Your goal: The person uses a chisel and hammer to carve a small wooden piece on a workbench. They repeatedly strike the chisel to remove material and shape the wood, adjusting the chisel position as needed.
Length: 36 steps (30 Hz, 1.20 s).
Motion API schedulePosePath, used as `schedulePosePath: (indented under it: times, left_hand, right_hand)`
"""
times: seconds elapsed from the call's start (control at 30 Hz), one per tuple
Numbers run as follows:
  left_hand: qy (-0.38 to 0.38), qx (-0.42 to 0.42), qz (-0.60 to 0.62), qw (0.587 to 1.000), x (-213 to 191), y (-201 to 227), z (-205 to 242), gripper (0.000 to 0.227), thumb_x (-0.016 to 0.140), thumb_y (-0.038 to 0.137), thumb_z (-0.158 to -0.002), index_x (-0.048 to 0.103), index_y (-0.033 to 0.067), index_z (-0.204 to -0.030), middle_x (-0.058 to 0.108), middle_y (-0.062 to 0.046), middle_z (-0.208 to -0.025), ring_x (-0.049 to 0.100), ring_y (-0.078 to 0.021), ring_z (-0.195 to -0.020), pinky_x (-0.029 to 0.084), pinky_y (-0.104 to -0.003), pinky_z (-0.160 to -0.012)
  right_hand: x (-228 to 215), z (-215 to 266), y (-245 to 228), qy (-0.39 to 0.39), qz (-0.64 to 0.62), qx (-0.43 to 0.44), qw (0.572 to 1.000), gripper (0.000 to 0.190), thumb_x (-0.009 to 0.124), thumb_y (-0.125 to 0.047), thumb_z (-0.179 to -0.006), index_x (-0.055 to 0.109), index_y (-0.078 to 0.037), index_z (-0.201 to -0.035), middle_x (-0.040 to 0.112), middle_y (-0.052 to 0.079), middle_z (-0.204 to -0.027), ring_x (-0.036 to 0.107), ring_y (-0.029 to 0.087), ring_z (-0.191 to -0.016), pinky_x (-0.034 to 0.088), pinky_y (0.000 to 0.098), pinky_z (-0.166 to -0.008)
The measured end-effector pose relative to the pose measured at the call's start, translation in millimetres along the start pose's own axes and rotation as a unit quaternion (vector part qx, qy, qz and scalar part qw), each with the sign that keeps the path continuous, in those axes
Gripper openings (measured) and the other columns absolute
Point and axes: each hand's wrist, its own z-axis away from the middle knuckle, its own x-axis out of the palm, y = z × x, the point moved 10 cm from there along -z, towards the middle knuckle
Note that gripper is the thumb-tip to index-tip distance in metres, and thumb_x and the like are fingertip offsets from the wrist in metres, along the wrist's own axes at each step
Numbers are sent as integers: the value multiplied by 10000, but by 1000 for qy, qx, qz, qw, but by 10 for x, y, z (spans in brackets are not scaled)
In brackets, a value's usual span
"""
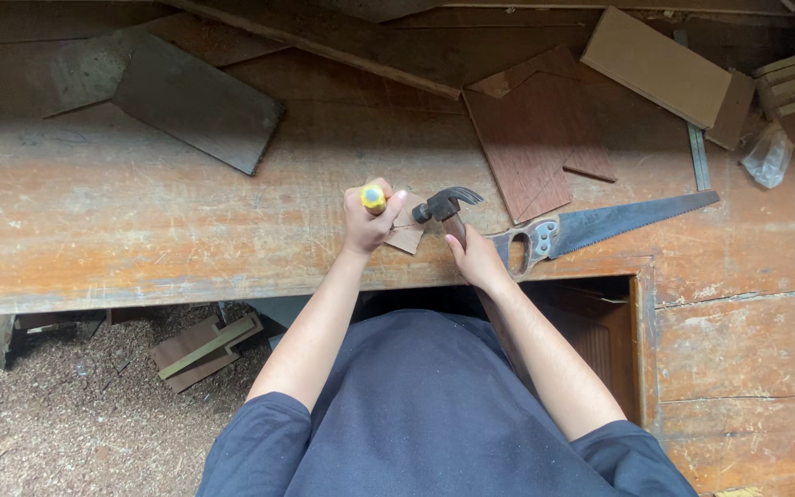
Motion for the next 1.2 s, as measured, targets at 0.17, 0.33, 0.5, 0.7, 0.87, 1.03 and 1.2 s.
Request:
schedulePosePath:
  times: [0.17,0.33,0.5,0.7,0.87,1.03,1.2]
  left_hand:
    - [44,-116,164,979,56,-217,-25,242,716,83,-919,579,48,-722,587,-5,-585,541,-77,-510,395,-251,-474]
    - [2,-52,52,997,153,-74,-127,249,716,89,-922,604,35,-706,612,-20,-573,571,-94,-513,424,-272,-489]
    - [-10,-42,29,999,237,-12,-141,243,719,96,-917,610,25,-711,597,-23,-580,571,-115,-522,435,-290,-514]
    - [13,-30,-2,999,208,-15,-128,261,724,120,-919,604,47,-698,598,-20,-580,593,-120,-522,438,-291,-516]
    - [52,-29,-5,998,119,-58,-127,251,726,128,-921,612,46,-713,625,-34,-609,605,-130,-555,450,-291,-532]
    - [49,-23,-15,998,163,-65,-134,255,734,150,-921,617,47,-721,633,-21,-621,616,-109,-564,463,-284,-537]
    - [-77,-75,39,993,374,-217,-182,250,748,152,-905,618,38,-723,593,-15,-604,552,-97,-558,436,-292,-532]
  right_hand:
    - [5,-26,36,-1,4,4,1000,385,569,-369,-1022,558,-4,-1145,698,202,-703,690,293,-501,549,416,-509]
    - [27,-36,77,5,6,1,1000,383,574,-370,-1013,564,-16,-1158,709,222,-737,708,321,-538,561,434,-548]
    - [36,-90,169,10,21,1,1000,396,574,-382,-1019,570,-6,-1140,716,259,-805,743,392,-657,580,471,-657]
    - [30,-114,158,32,47,-43,997,404,585,-375,-1014,589,-9,-1184,717,300,-1020,684,475,-1034,545,507,-877]
    - [58,-105,177,24,46,-26,998,405,579,-368,-1015,581,-8,-1199,715,296,-1048,684,465,-1056,543,503,-897]
    - [37,-101,152,27,44,-35,998,398,580,-369,-1022,581,-8,-1192,714,298,-1042,682,472,-1052,541,508,-893]
    - [51,-98,187,26,38,-31,998,398,585,-368,-1009,579,-16,-1193,715,299,-1026,684,477,-1040,544,515,-873]
